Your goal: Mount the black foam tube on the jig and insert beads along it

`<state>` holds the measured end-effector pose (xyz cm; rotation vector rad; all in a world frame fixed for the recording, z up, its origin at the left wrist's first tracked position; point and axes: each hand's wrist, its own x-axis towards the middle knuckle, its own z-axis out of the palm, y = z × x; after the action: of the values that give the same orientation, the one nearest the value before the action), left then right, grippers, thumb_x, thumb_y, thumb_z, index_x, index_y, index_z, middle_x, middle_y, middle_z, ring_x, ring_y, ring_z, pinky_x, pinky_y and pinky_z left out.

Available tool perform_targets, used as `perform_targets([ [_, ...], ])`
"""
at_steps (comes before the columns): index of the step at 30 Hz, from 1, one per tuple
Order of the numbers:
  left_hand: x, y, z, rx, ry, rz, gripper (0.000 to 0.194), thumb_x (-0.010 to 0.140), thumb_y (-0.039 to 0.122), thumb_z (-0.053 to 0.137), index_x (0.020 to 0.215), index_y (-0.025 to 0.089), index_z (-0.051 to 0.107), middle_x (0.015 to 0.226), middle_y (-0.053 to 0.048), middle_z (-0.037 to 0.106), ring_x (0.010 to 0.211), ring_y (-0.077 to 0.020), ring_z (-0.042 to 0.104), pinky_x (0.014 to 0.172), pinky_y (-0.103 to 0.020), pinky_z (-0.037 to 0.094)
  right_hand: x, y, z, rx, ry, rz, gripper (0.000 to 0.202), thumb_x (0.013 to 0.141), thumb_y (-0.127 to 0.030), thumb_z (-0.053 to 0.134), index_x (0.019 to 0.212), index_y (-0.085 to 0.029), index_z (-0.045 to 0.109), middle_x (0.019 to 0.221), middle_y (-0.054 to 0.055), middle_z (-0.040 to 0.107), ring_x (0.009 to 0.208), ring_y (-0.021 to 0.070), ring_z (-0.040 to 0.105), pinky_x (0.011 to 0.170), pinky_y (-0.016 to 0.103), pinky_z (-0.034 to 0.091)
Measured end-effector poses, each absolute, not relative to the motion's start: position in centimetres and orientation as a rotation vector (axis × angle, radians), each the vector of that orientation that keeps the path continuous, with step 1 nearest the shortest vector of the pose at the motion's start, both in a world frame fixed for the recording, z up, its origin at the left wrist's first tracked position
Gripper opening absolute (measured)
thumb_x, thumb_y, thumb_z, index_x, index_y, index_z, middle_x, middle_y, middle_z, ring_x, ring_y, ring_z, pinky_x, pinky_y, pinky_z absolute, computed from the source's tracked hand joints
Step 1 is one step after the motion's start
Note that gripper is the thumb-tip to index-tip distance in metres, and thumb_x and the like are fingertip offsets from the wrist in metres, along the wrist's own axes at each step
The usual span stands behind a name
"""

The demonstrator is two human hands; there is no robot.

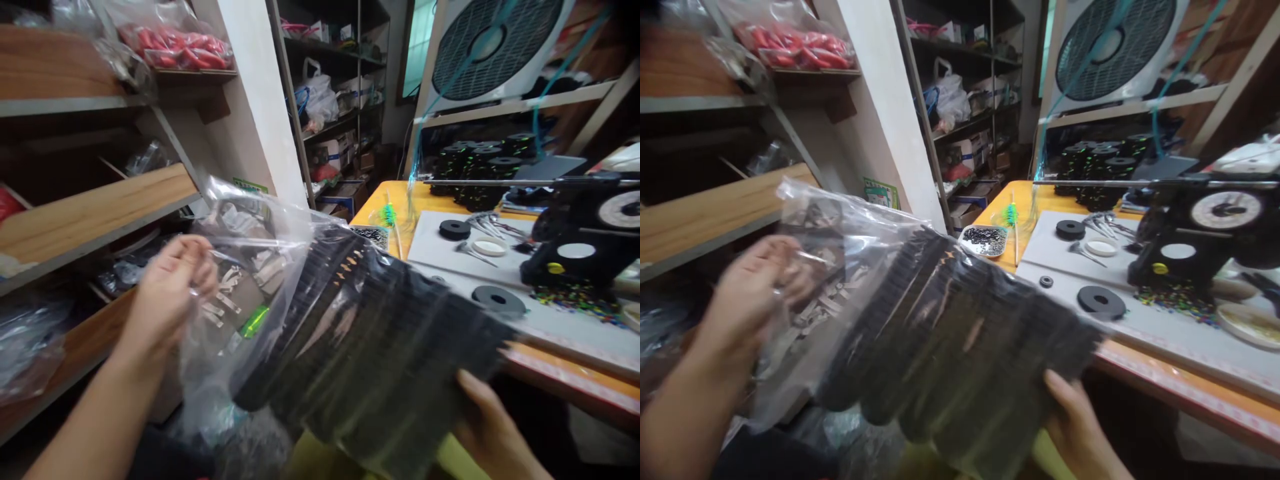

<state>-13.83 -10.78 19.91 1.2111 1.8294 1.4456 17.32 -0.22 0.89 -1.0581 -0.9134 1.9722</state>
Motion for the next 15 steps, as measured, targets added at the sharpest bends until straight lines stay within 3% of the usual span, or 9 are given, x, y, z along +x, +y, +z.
perform_targets([
  [3, -13.4, -10.6, 20.9, 1.317, 1.82, 1.417, 0.041, 0.082, 0.054, 0.058, 0.094, 0.014, 0.061, 0.06, -0.001, 0.045, 0.059, -0.0163, 0.05, 0.053, -0.024, 0.041, 12.6, -1.7, 0.3, -0.886, -1.294, 2.161, 0.072, 0.081, -0.054, 0.061, 0.135, -0.011, 0.039, 0.139, 0.016, 0.043, 0.121, 0.0238, 0.05, 0.106, 0.037, 0.038],
  [6, -13.6, -10.8, 21.9, 1.417, 1.806, 1.375, 0.039, 0.085, 0.053, 0.056, 0.09, 0.015, 0.06, 0.058, 0.0, 0.04, 0.055, -0.0143, 0.045, 0.05, -0.022, 0.037, 11.1, -2.4, -0.1, -0.838, -1.974, 2.141, 0.073, 0.087, -0.053, 0.05, 0.138, -0.002, 0.041, 0.137, 0.021, 0.043, 0.117, 0.0265, 0.053, 0.103, 0.04, 0.04],
  [9, -14.1, -10.6, 21.9, 1.525, 1.739, 1.12, 0.035, 0.089, 0.049, 0.052, 0.089, 0.015, 0.059, 0.059, 0.001, 0.038, 0.052, -0.0114, 0.038, 0.046, -0.02, 0.032, 11.8, -2.7, 2.2, -0.714, -2.502, 1.608, 0.049, 0.088, -0.045, 0.052, 0.122, -0.01, 0.06, 0.113, 0.015, 0.061, 0.102, 0.0235, 0.06, 0.092, 0.037, 0.048],
  [11, -14.6, -10.1, 20.8, 1.523, 1.665, 0.888, 0.034, 0.093, 0.047, 0.048, 0.089, 0.015, 0.057, 0.061, 0.001, 0.037, 0.051, -0.0094, 0.033, 0.045, -0.019, 0.029, 11.8, -3.0, 5.3, -0.256, -2.56, 1.2, 0.026, 0.091, -0.034, 0.053, 0.109, -0.018, 0.064, 0.102, 0.006, 0.064, 0.091, 0.015, 0.062, 0.083, 0.026, 0.05],
  [13, -15.2, -9.6, 18.6, 1.403, 1.601, 0.814, 0.035, 0.094, 0.048, 0.046, 0.089, 0.014, 0.054, 0.062, 0.002, 0.033, 0.05, -0.0077, 0.03, 0.044, -0.017, 0.025, 10.5, -3.4, 7.8, 0.403, -2.508, 0.73, 0.023, 0.091, -0.021, 0.055, 0.111, -0.014, 0.061, 0.108, 0.005, 0.065, 0.101, 0.0116, 0.059, 0.091, 0.019, 0.046],
  [15, -16.0, -9.3, 15.8, 1.24, 1.567, 0.882, 0.035, 0.092, 0.05, 0.051, 0.091, 0.014, 0.052, 0.059, 0.004, 0.031, 0.049, -0.0069, 0.028, 0.043, -0.016, 0.025, 8.3, -3.7, 8.3, 0.628, -2.542, 0.367, 0.03, 0.095, -0.023, 0.047, 0.121, -0.013, 0.058, 0.122, 0.006, 0.059, 0.113, 0.0121, 0.054, 0.1, 0.018, 0.04],
])
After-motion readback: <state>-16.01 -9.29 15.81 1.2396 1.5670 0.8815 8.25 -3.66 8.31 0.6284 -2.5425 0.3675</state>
